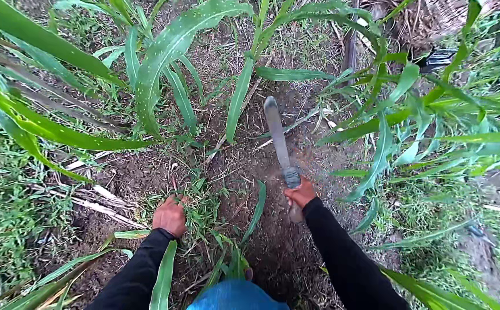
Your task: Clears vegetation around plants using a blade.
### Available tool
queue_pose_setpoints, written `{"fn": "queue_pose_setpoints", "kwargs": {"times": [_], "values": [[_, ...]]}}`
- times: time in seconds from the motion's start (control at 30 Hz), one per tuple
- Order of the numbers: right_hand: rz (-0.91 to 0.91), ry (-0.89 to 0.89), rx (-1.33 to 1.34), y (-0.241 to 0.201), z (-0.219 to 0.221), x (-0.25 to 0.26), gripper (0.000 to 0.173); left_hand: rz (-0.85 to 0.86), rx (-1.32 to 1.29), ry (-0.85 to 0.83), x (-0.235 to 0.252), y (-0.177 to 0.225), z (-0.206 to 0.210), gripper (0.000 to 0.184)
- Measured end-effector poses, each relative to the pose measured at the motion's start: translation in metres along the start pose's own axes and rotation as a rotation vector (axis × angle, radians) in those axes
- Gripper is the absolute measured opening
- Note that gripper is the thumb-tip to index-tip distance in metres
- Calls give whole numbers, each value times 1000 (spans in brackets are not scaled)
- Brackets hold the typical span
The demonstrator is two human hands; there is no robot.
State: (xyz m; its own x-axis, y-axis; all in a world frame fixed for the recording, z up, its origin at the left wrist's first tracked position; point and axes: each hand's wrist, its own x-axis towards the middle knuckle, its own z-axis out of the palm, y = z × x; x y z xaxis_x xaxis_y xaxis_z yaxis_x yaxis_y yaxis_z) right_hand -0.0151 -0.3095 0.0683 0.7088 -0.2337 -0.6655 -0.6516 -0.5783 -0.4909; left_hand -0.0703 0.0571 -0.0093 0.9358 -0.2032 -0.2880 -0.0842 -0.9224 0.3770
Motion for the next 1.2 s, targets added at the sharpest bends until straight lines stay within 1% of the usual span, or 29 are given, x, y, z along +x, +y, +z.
{"fn": "queue_pose_setpoints", "kwargs": {"times": [0.07, 0.1, 0.13, 0.17, 0.2, 0.27, 0.3, 0.37, 0.4, 0.47, 0.53, 0.57, 0.6, 0.67, 0.7, 0.77, 0.8, 0.83, 0.87, 0.9, 0.93, 1.0, 1.03, 1.07, 1.13, 1.17, 1.2], "values": [[-41, -220, 256, -36, 21, -16, 53, -5, 26, -21, 0, -1, 1, 52], [-43, -347, 376, -55, 32, -23, 45, -27, 28, -61, 2, 1, -3, 52], [-25, -462, 504, -73, 44, -28, 34, -55, 30, -102, 3, 4, -6, 52], [9, -552, 648, -89, 56, -32, 19, -87, 26, -134, 3, 8, -9, 53], [56, -614, 807, -101, 67, -33, 7, -96, 24, -126, 3, 9, -10, 52], [130, -632, 1145, -109, 81, -35, 25, -85, 23, -90, 0, 9, -7, 48], [124, -621, 1278, -103, 82, -39, 29, -79, 25, -85, 0, 8, -7, 48], [79, -592, 1454, -73, 70, -50, 34, -66, 20, -105, 0, 5, -6, 50], [61, -561, 1479, -50, 60, -57, 36, -36, 10, -75, 0, 1, -2, 50], [77, -422, 1392, -6, 43, -79, 37, 9, -8, 5, -1, -6, 5, 48], [177, -205, 1327, 29, 41, -103, 39, -1, -24, 40, -2, -4, 7, 47], [228, -96, 1308, 43, 44, -113, 37, -7, -27, 25, -3, -3, 7, 49], [264, -6, 1276, 52, 47, -119, 33, -5, -28, 4, -2, -4, 7, 52], [267, 84, 1123, 52, 59, -128, 10, -4, -32, -45, 0, -5, 5, 56], [250, 86, 1016, 46, 65, -131, 11, -1, -36, -48, -1, -5, 3, 56], [174, 13, 738, 28, 71, -122, 49, -16, -37, -58, 0, -1, -1, 55], [129, -26, 596, 17, 71, -110, 63, -20, -38, -50, -1, 0, -1, 53], [84, -22, 485, 8, 73, -94, 71, -5, -35, -14, -2, -1, 2, 51], [51, 25, 429, 1, 76, -75, 76, 12, -34, 26, -4, -3, 5, 49], [28, 100, 430, -6, 79, -54, 79, 30, -34, 69, -4, -5, 8, 48], [25, 184, 493, -13, 82, -35, 78, 33, -31, 93, -4, -5, 8, 47], [38, 324, 703, -28, 90, -6, 72, 1, -31, 79, -4, 1, 4, 46], [51, 339, 722, -30, 94, 1, 70, -14, -34, 66, -5, 4, 2, 46], [61, 285, 621, -24, 96, 1, 72, -25, -39, 56, -6, 6, 0, 46], [47, 33, 187, -1, 87, -12, 82, -35, -57, 38, -6, 8, -4, 48], [26, -50, -24, 8, 76, -20, 85, -38, -59, 40, -5, 7, -4, 49], [8, -96, -224, 16, 61, -26, 89, -35, -57, 57, -4, 6, -3, 48]]}}
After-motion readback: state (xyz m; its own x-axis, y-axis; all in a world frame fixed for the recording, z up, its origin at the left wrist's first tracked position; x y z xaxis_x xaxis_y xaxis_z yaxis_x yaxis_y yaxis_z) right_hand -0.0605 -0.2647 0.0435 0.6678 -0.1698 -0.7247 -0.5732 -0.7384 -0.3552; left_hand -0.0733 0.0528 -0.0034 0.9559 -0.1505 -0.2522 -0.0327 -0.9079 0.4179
